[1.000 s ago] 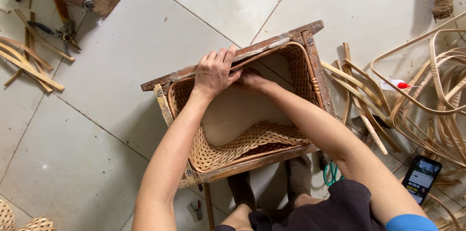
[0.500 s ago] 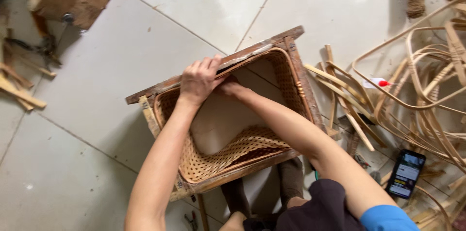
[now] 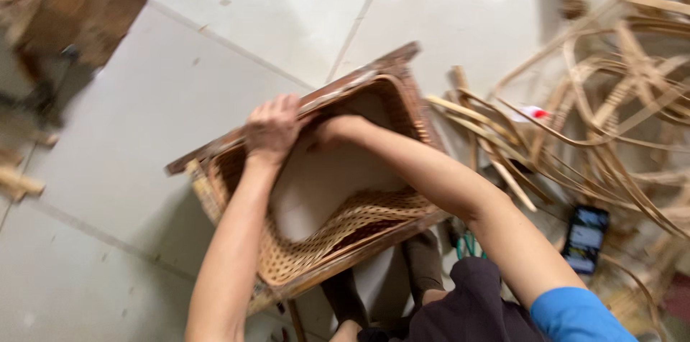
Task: The person weaves a basket by fitting a pre-woven body into a wooden mold, then securing the rim with thin strips. They use scissors to trim excess material and a hammer to tap the strips into place.
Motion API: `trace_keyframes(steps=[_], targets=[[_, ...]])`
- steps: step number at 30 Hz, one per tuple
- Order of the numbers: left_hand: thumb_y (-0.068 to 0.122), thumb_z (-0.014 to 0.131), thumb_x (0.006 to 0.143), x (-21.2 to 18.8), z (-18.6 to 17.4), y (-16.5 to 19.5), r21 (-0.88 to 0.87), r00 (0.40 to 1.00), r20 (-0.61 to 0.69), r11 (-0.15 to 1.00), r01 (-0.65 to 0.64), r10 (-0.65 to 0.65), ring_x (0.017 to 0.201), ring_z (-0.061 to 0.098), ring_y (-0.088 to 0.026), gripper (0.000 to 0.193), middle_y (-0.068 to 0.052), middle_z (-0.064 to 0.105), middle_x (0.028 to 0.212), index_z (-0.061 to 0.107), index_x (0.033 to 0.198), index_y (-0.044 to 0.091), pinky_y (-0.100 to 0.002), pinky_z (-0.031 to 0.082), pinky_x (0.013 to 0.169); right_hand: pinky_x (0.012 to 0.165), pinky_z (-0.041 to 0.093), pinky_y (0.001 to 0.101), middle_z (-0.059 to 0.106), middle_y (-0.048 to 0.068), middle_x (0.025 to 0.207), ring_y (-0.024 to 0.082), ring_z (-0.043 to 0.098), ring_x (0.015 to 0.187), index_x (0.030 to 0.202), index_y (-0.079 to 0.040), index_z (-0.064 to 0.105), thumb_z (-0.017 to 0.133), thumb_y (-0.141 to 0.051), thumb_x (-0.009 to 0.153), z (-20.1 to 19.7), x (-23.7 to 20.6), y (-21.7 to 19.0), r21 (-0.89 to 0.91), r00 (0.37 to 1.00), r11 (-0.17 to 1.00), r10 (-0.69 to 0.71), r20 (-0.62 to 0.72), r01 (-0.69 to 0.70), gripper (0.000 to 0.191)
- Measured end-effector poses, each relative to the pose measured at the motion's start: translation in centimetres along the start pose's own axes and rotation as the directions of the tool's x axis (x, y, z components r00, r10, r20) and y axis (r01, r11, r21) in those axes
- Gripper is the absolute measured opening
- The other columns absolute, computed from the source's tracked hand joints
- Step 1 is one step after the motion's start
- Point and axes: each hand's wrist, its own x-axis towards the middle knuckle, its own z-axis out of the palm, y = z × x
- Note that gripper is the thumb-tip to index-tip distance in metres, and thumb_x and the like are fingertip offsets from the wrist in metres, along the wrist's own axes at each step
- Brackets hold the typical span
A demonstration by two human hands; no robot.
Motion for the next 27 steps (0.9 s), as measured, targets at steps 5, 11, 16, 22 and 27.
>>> trace_keyframes(steps=[5,11,16,22,27], targets=[[0.063,0.067,0.089,0.0,-1.3,0.4,0.022,1.000,0.026,1.000,0.007,-0.008,0.069,0.068,-0.020,0.048,0.000,0.070,0.082,0.062,0.094,0.015,-0.034,0.053,0.058,0.097,0.055,0.0403,0.074,0.013,0.121,0.028,0.071,0.109,0.133,-0.011,0.069,0.066,-0.018,0.094,-1.2,-12.5,-1.1,0.007,0.848,0.969,-0.212,-0.486,0.246,0.039],[0.063,0.070,0.091,0.4,-3.6,1.0,-0.115,0.955,0.278,0.984,0.139,-0.103,0.088,0.068,-0.023,0.054,-0.006,0.070,0.100,0.062,0.111,0.014,-0.040,0.055,0.076,0.106,0.035,0.0510,0.062,0.018,0.131,0.032,0.051,0.125,0.123,-0.005,0.071,0.072,-0.023,0.080,-0.9,-29.1,9.5,-0.171,0.459,0.568,0.413,-0.787,-0.805,0.047],[0.050,0.071,0.090,-1.4,-4.8,2.6,-0.227,0.999,-0.022,0.974,0.021,-0.027,0.129,0.053,-0.031,0.071,-0.015,0.052,0.141,0.047,0.144,0.010,-0.054,0.042,0.111,0.117,0.027,0.0461,0.061,0.008,0.138,0.025,0.044,0.140,0.096,-0.014,0.078,0.069,-0.021,0.083,4.4,-32.6,16.9,-0.401,0.432,0.182,0.540,-0.722,-0.898,0.018],[0.032,0.070,0.098,-4.5,-5.5,5.3,-0.299,0.986,-0.138,0.953,0.052,-0.097,0.137,0.050,-0.032,0.043,-0.012,0.056,0.144,0.058,0.135,0.014,-0.048,0.037,0.122,0.085,0.050,0.0401,0.069,0.012,0.102,0.024,0.063,0.098,0.095,-0.007,0.071,0.064,-0.016,0.102,2.1,-33.8,13.4,-0.289,0.346,0.193,0.429,-0.834,-0.938,0.013],[0.024,0.071,0.101,-4.6,-7.6,7.7,-0.399,0.979,-0.180,0.917,0.012,-0.091,0.140,0.050,-0.027,0.022,-0.004,0.062,0.138,0.065,0.122,0.022,-0.044,0.038,0.124,0.063,0.050,0.0296,0.068,0.011,0.108,0.018,0.064,0.082,0.103,-0.002,0.060,0.070,-0.007,0.107,-3.5,-35.3,-0.2,-0.162,0.183,0.710,-0.048,-0.982,-0.685,0.012]])
